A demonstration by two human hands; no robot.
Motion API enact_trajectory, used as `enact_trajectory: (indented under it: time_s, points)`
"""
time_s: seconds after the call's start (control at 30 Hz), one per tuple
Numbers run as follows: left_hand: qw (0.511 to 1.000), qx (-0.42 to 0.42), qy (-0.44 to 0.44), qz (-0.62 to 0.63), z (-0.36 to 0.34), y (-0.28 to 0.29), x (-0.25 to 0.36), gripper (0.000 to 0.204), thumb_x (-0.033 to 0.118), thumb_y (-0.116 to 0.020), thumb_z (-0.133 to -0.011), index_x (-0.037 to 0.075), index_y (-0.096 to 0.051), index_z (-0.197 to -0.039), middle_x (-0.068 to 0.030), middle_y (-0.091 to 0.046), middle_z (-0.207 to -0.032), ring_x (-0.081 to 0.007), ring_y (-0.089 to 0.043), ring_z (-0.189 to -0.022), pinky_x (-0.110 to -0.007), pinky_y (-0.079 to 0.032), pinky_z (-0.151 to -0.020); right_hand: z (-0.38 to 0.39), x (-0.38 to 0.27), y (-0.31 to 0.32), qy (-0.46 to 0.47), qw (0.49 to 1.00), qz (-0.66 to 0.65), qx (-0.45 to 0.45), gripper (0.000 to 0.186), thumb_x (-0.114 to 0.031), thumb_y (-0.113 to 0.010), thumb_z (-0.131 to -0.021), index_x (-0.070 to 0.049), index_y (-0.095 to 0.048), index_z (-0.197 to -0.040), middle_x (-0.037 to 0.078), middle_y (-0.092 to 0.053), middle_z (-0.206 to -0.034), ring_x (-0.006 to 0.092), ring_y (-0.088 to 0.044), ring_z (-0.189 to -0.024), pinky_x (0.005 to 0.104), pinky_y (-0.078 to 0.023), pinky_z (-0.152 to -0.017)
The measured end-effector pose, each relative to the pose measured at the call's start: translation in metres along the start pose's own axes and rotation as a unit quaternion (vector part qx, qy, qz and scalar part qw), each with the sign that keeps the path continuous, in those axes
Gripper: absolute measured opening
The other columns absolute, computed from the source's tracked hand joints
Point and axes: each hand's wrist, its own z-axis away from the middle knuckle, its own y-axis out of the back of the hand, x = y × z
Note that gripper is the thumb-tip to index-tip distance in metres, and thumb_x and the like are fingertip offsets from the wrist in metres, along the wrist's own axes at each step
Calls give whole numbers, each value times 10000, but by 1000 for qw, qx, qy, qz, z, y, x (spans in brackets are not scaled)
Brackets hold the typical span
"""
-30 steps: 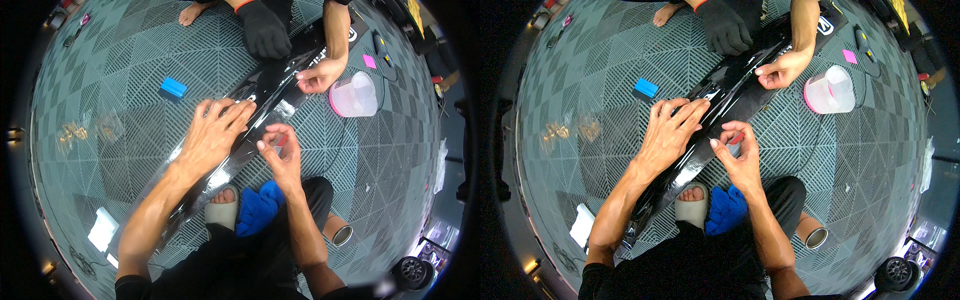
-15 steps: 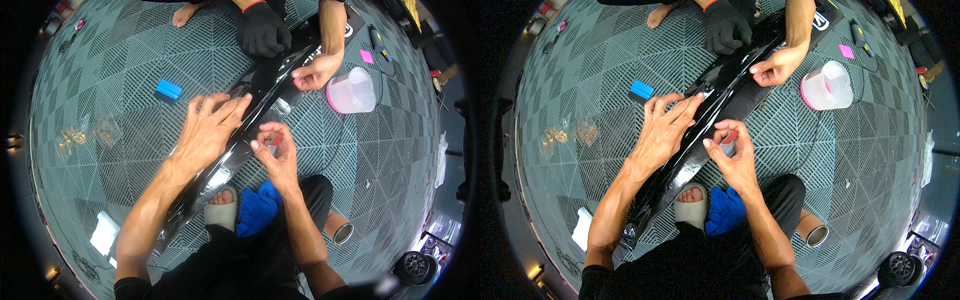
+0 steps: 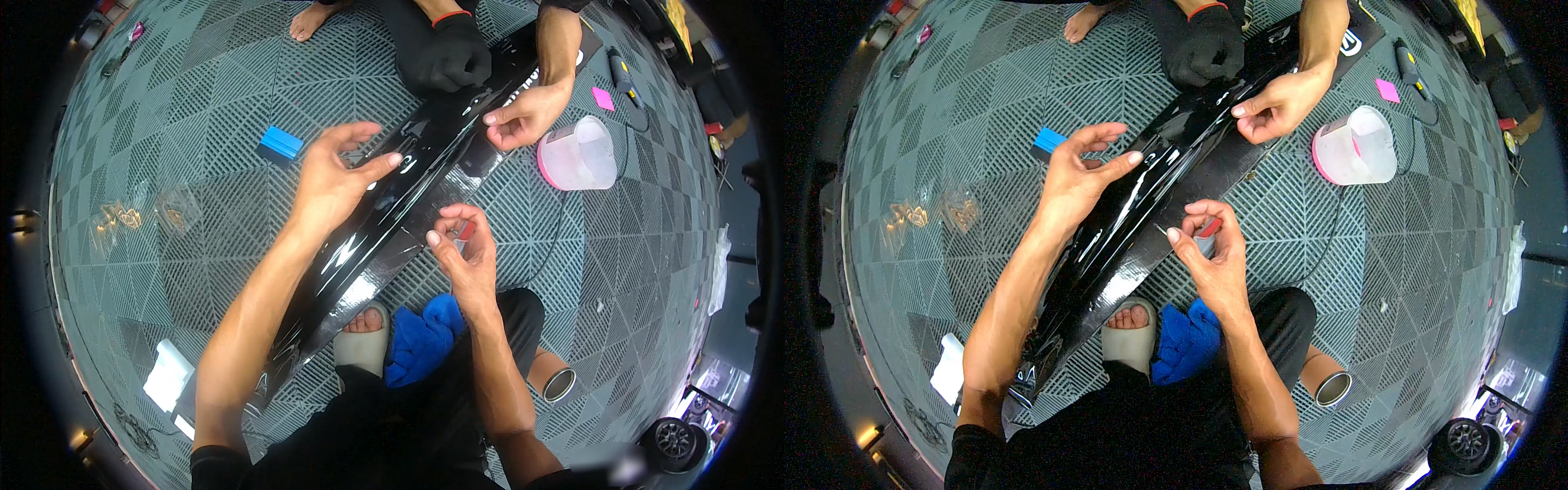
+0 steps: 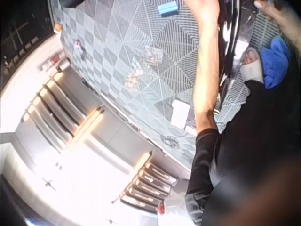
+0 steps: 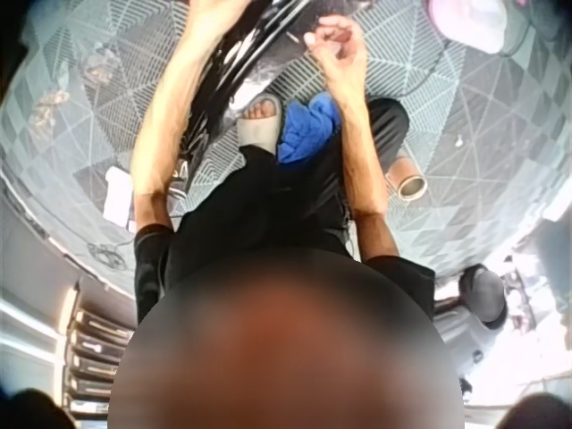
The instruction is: The person applies a clear protective film to a black car part using a squeegee and fingers to smooth out bubbles and ensure adhesion. They repeatedly press and rub the film along the surface, occasionally lifting edges to adjust placement.
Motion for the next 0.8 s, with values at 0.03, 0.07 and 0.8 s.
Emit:
enact_trajectory:
  time_s: [0.03, 0.07, 0.8]
  points:
    - [999, -18, 27, 0, -3, -1, -1, 524, 213, -958, -836, 29, -768, -1288, -178, -702, -1331, -310, -647, -1267, -430, -513, -1057, 0, 0, 1, -7, 1000, -2, 2, 405, -45, -828, -959, -43, -595, -1291, -15, -601, -966, 65, -557, -884, 232, -463, -792]
    - [998, -41, 49, -1, -5, -1, -2, 581, 241, -974, -825, 46, -752, -1325, -183, -673, -1392, -326, -623, -1311, -454, -503, -1080, 0, 1, 1, -3, 1000, -6, 0, 409, -38, -826, -960, -36, -591, -1295, -11, -600, -971, 67, -558, -886, 235, -462, -793]
    - [995, -55, 79, 20, -24, -6, -14, 865, 276, -1038, -728, 17, -637, -1449, -196, -632, -1427, -328, -556, -1379, -467, -468, -1163, -4, 12, -2, 50, 998, 43, -20, 427, -68, -859, -930, -50, -612, -1278, -19, -606, -967, 62, -555, -877, 238, -471, -783]
